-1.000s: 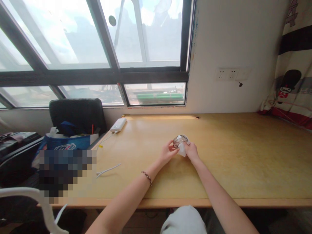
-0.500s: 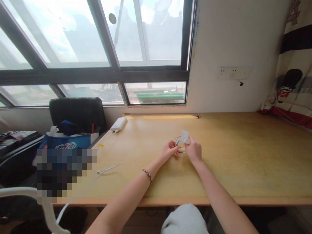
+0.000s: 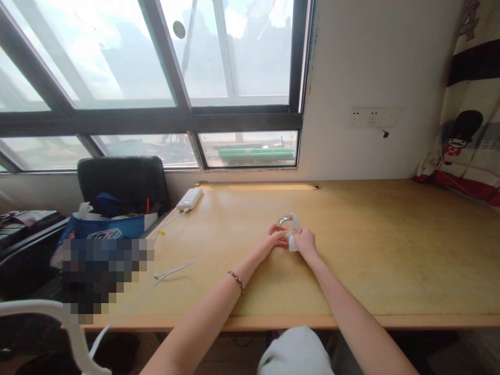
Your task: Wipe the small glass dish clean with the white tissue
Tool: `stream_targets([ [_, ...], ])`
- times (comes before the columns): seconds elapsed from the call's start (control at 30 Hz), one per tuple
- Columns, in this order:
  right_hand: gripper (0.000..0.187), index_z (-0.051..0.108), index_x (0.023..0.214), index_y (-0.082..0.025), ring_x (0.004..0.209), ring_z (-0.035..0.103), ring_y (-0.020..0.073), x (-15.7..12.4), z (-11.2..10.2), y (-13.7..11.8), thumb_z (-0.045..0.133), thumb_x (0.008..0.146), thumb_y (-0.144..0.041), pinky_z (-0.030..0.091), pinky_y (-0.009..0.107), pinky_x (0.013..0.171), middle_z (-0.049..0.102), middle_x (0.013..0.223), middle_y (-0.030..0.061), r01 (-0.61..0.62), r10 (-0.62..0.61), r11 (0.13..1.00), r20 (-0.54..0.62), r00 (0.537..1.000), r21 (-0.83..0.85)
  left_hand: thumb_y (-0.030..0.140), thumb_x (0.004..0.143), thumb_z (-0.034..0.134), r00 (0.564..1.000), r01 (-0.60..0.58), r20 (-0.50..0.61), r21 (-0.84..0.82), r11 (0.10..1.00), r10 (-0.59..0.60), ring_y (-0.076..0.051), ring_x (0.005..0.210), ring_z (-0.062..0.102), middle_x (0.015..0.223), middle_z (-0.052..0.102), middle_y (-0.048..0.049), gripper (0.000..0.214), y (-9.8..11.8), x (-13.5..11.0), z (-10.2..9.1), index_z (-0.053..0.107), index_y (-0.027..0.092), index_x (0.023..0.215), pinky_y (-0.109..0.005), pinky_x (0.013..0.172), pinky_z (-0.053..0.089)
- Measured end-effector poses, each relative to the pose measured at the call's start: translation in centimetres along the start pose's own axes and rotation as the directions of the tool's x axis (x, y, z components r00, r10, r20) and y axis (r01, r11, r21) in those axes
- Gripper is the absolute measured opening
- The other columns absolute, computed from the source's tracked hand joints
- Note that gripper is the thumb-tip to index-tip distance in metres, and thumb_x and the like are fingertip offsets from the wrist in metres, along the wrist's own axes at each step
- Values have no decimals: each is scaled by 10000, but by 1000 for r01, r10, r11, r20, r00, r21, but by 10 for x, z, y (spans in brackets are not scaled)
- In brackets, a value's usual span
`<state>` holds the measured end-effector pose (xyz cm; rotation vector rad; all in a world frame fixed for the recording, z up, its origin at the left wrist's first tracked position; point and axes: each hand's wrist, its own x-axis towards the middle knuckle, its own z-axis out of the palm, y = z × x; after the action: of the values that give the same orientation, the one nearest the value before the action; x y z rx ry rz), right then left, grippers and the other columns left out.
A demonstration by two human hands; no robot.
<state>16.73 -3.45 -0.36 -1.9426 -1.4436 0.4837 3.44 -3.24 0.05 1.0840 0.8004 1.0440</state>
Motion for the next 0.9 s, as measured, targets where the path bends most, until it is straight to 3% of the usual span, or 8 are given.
stream_targets([
  [0.13,305,649,755,-134,652,584,178,-5,-15,-3,393,759,-298,322,229,519,651,710,112,70,-78,983,-46,996,-168,345,656,605,997,-26,-64,151,988,36,-75,440,508,519,538,7,316,2,3,-1,575,100,853,-177,449,408],
  [0.23,267,627,770,-149,629,577,184,-10,-21,-7,408,752,-301,307,238,511,641,701,108,91,-122,957,-100,987,-275,344,632,628,994,-71,-68,133,989,80,-66,440,512,639,600,-11,389,2,3,-3,548,121,940,-175,445,415],
  [0.37,268,606,794,-151,633,571,192,-13,-23,-10,424,751,-344,313,241,521,628,687,104,65,-118,950,-158,980,-304,342,629,639,1000,9,1,48,999,-9,-128,503,587,744,631,-68,376,2,0,-5,499,122,900,-241,497,477],
  [0.47,275,610,809,-151,682,575,192,-8,-19,-9,440,738,-354,335,235,537,632,723,101,35,-54,988,-119,991,-153,326,626,653,998,41,43,-17,999,-41,-175,573,620,778,633,-94,343,2,-2,-4,457,125,824,-306,572,504],
  [0.63,255,640,805,-124,686,590,173,0,-4,-8,466,703,-279,385,215,535,651,731,82,-82,57,977,128,990,197,297,604,684,1000,12,23,-109,994,-10,-167,642,622,805,629,-86,353,-1,-2,-5,427,132,782,-344,661,507],
  [0.8,343,625,916,-112,519,560,141,-8,-6,-16,572,629,-293,388,207,446,635,605,35,-122,-35,852,288,957,509,298,577,705,1000,-12,19,-116,993,14,-169,709,613,792,617,-56,370,-1,-2,-5,439,134,777,-337,672,504],
  [0.9,394,624,910,-113,496,548,139,-13,-10,-19,601,609,-367,386,210,424,623,578,30,-108,-88,811,303,949,575,348,620,665,999,-20,32,-99,995,24,-147,674,613,777,613,-46,348,-1,-3,-5,443,141,791,-290,637,500],
])
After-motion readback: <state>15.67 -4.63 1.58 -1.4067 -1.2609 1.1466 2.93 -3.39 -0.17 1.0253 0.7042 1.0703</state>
